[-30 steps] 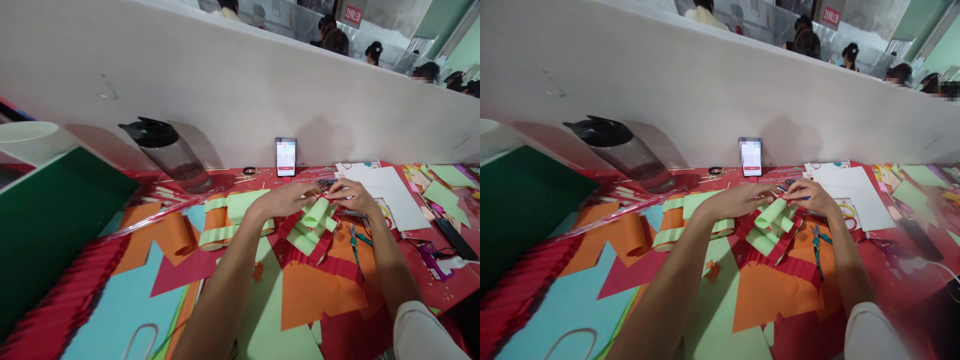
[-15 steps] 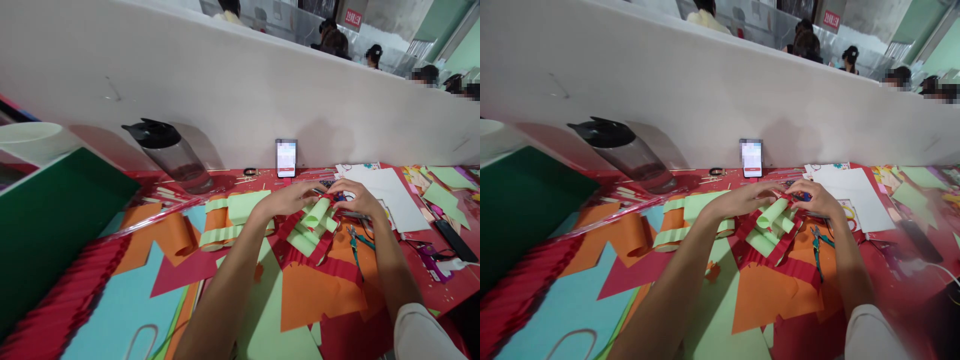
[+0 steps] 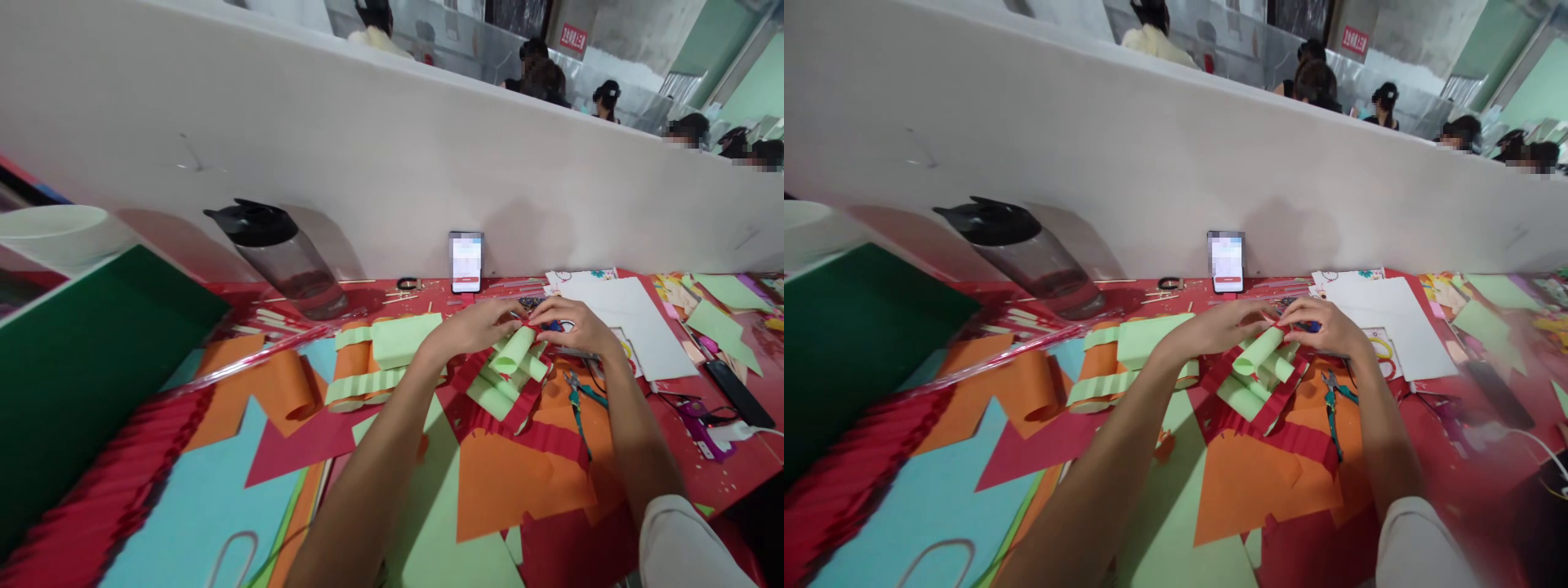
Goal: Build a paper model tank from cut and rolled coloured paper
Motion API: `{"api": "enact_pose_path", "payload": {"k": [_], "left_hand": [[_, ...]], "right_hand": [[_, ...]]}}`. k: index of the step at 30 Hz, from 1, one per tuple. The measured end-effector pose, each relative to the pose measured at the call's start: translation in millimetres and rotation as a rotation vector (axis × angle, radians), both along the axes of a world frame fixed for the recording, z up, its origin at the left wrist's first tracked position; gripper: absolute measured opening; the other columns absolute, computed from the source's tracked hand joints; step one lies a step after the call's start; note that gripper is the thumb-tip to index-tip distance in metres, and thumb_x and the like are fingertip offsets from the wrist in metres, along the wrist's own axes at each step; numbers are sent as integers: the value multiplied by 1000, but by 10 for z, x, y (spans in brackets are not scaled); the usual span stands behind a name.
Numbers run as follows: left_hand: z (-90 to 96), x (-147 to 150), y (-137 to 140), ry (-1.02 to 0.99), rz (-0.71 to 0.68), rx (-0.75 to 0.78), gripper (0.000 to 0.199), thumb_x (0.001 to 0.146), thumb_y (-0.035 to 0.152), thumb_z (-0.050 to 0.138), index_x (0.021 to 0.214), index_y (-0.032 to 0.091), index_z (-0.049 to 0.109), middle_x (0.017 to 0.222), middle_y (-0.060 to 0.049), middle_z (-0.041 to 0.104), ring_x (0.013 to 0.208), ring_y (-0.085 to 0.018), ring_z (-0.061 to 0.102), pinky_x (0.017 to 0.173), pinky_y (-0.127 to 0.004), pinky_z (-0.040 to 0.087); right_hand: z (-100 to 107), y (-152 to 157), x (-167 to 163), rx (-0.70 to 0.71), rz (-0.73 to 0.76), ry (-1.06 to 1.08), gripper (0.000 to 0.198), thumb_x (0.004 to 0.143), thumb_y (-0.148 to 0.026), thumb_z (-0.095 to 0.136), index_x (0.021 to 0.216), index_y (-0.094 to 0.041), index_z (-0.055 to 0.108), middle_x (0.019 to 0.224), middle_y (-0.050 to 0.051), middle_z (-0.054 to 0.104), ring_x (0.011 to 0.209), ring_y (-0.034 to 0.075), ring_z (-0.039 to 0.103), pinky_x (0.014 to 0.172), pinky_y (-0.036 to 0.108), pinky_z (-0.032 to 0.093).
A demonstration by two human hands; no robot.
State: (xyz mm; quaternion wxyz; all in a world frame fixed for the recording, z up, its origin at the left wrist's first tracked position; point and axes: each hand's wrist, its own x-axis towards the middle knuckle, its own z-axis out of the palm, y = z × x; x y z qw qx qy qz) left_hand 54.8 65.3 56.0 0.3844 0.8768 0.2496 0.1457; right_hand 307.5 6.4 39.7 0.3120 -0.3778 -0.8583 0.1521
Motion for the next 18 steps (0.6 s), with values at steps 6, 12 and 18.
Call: {"api": "enact_pose_path", "payload": {"k": [6,12,18], "left_hand": [[-2,22,-26,-28,21,-14,39,102,44,46,126,20,64,124,-10,74,101,-24,70,85,-35,55],[-26,39,-16,1,49,16,36,100,41,47,122,20,67,123,-10,75,101,-25,70,86,-36,54],[32,15,-33,34,76,6,43,102,49,43,124,20,65,122,-10,74,99,-25,70,82,-35,54]], "right_hand": [[-7,10,-12,29,5,5,22,97,-29,72,119,-29,79,112,7,76,102,22,72,91,42,59],[0,11,-22,33,1,-41,21,96,-27,73,116,-30,78,113,5,79,106,23,73,99,46,57],[58,-43,82,-83,-26,-67,47,90,-38,81,136,-35,69,133,6,73,125,27,66,110,50,51]]}}
